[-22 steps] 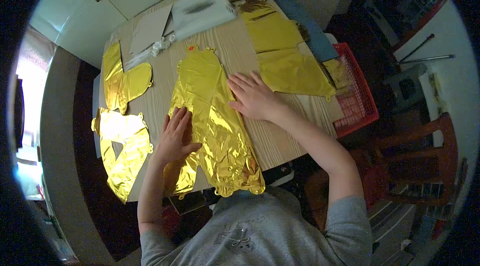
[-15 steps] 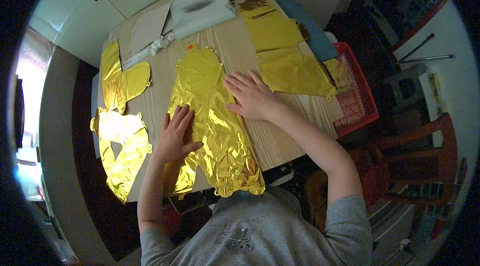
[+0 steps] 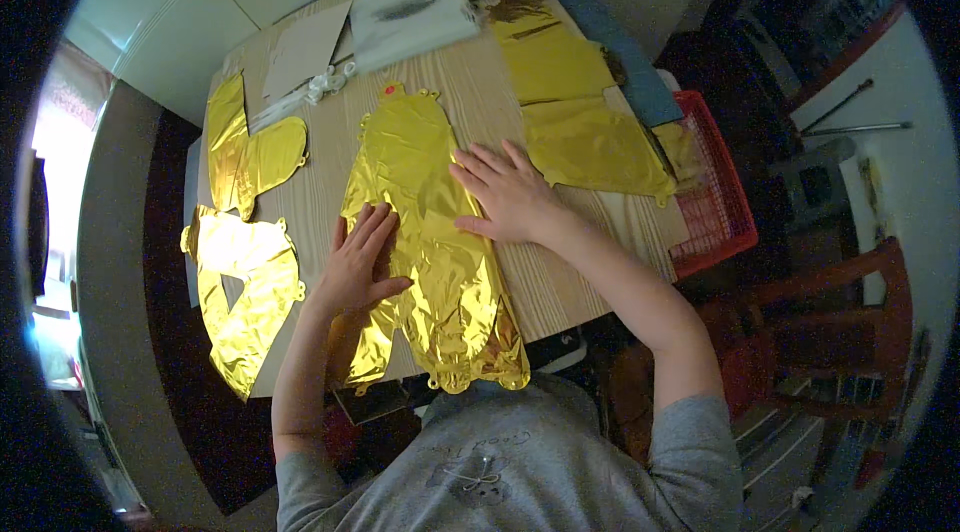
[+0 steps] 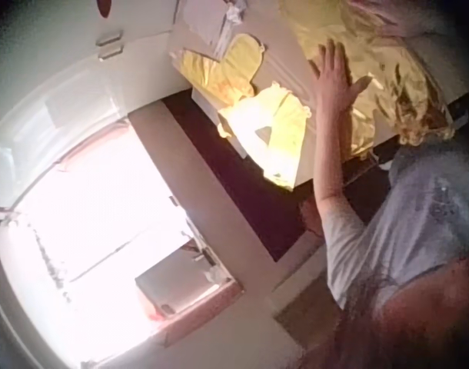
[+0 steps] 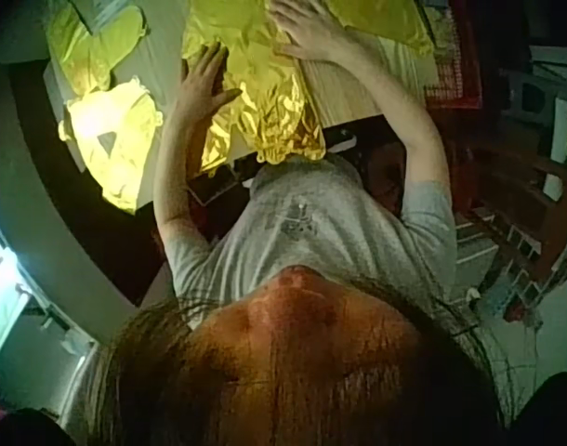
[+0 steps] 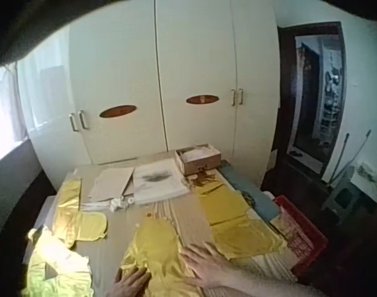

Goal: Folding gold-colored foil balloons and placing them into plastic packaging sleeves with cardboard backing sheets.

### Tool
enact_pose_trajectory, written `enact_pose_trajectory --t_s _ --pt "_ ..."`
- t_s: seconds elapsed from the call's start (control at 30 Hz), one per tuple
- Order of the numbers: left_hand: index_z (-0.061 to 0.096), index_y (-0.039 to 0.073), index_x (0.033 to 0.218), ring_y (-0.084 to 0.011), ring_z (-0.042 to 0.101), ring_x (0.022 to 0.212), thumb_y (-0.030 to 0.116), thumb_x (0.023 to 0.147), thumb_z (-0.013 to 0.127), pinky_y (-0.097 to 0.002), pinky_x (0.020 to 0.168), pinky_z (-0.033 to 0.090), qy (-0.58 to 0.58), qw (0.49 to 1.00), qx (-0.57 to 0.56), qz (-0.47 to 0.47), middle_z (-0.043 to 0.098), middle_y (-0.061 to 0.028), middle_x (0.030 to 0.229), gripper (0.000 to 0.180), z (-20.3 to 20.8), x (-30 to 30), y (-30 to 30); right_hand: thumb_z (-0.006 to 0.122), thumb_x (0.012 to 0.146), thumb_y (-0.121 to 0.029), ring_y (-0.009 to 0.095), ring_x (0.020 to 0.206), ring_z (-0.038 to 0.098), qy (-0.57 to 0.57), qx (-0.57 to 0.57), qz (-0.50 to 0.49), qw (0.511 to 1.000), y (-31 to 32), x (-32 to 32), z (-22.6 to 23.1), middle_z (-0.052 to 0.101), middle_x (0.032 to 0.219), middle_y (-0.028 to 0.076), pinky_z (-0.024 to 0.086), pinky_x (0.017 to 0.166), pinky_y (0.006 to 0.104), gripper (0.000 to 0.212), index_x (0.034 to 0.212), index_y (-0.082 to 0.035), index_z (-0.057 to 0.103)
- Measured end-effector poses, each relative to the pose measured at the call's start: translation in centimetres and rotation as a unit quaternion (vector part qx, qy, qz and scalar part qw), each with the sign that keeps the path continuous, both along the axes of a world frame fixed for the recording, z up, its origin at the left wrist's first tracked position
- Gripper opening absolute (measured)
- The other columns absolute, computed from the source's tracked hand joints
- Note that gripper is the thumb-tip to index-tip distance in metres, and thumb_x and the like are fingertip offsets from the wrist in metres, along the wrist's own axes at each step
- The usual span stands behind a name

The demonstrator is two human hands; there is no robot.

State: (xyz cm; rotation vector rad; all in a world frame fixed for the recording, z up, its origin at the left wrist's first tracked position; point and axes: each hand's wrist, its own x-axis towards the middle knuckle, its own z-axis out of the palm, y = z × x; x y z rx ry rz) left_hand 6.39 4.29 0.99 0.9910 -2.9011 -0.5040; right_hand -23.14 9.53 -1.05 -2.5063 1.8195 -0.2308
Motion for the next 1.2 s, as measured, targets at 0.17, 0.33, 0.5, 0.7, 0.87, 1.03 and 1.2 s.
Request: enact_pose_trajectory --t_s 0.17,0.33,0.5,0.7,0.87,1.03,1.2 --pt "0.031 0.003 0.147 -0.0331 0.021 0.146 0.054 0.075 0.071 -0.0594 0.115 0.012 0.015 1.0 -0.001 0.021 0.031 -0.0158 0.154 0.097 0.3 0.5 0.6 0.045 0.091 -0.062 0.027 0.145 0.023 0.005 -0.004 0.005 1.0 -0.2 0.5 0.2 0.031 0.155 0.011 0.013 0.117 0.0534 0.08 0.147 -0.007 0.034" --pt "0.036 0.0 0.143 -0.0378 0.038 0.134 0.039 0.075 0.076 -0.0516 0.11 0.029 0.023 0.975 -0.042 0.215 0.042 -0.0214 0.143 0.088 4.2 4.5 5.5 0.046 0.091 -0.062 0.028 0.145 0.022 0.008 0.009 0.002 1.0 0.0 0.3 0.0 0.028 0.156 0.012 0.014 0.117 0.0525 0.082 0.15 -0.007 0.029" --pt "0.044 -0.001 0.132 -0.0396 0.048 0.116 0.029 0.076 0.078 -0.0477 0.099 0.039 0.015 0.923 -0.073 0.377 0.05 -0.0227 0.124 0.072 3.1 10.5 12.0 0.045 0.091 -0.063 0.03 0.146 0.021 -0.057 -0.007 0.021 0.998 0.1 -0.3 0.1 0.027 0.156 0.011 0.013 0.118 0.053 0.081 0.15 -0.009 0.029" --pt "0.051 0.002 0.108 -0.0382 0.049 0.105 0.03 0.07 0.08 -0.0476 0.091 0.04 0.007 0.904 -0.098 0.417 0.051 -0.0184 0.111 0.056 1.6 10.1 15.1 0.05 0.093 -0.052 0.026 0.144 0.025 -0.025 0.018 0.151 0.988 1.0 3.6 2.2 0.035 0.152 0.009 0.015 0.117 0.0553 0.061 0.142 -0.016 0.043" --pt "0.052 0.003 0.105 -0.0374 0.049 0.105 0.032 0.066 0.082 -0.0483 0.092 0.039 0.026 0.893 -0.092 0.441 0.051 -0.0171 0.109 0.058 1.0 9.2 14.8 0.06 0.09 -0.039 0.021 0.134 0.04 -0.082 0.036 0.307 0.948 1.5 7.3 3.0 0.052 0.135 0.005 0.022 0.115 0.0551 0.035 0.119 -0.02 0.062" --pt "0.05 0.001 0.103 -0.0393 0.048 0.104 0.026 0.069 0.08 -0.0483 0.091 0.04 0.055 0.899 -0.061 0.43 0.049 -0.0191 0.107 0.052 1.0 8.7 14.3 0.065 0.085 -0.037 0.022 0.122 0.047 -0.11 0.001 0.338 0.935 1.1 9.1 1.8 0.054 0.121 0.005 0.025 0.113 0.0533 0.027 0.107 -0.021 0.063" --pt "0.052 0.001 0.1 -0.0391 0.048 0.103 0.023 0.07 0.08 -0.0483 0.089 0.04 0.062 0.9 -0.057 0.428 0.05 -0.019 0.105 0.048 0.6 8.6 14.2 0.067 0.083 -0.038 0.023 0.117 0.049 -0.127 0.011 0.34 0.932 0.9 9.8 1.6 0.053 0.118 0.006 0.024 0.114 0.052 0.025 0.099 -0.02 0.064"
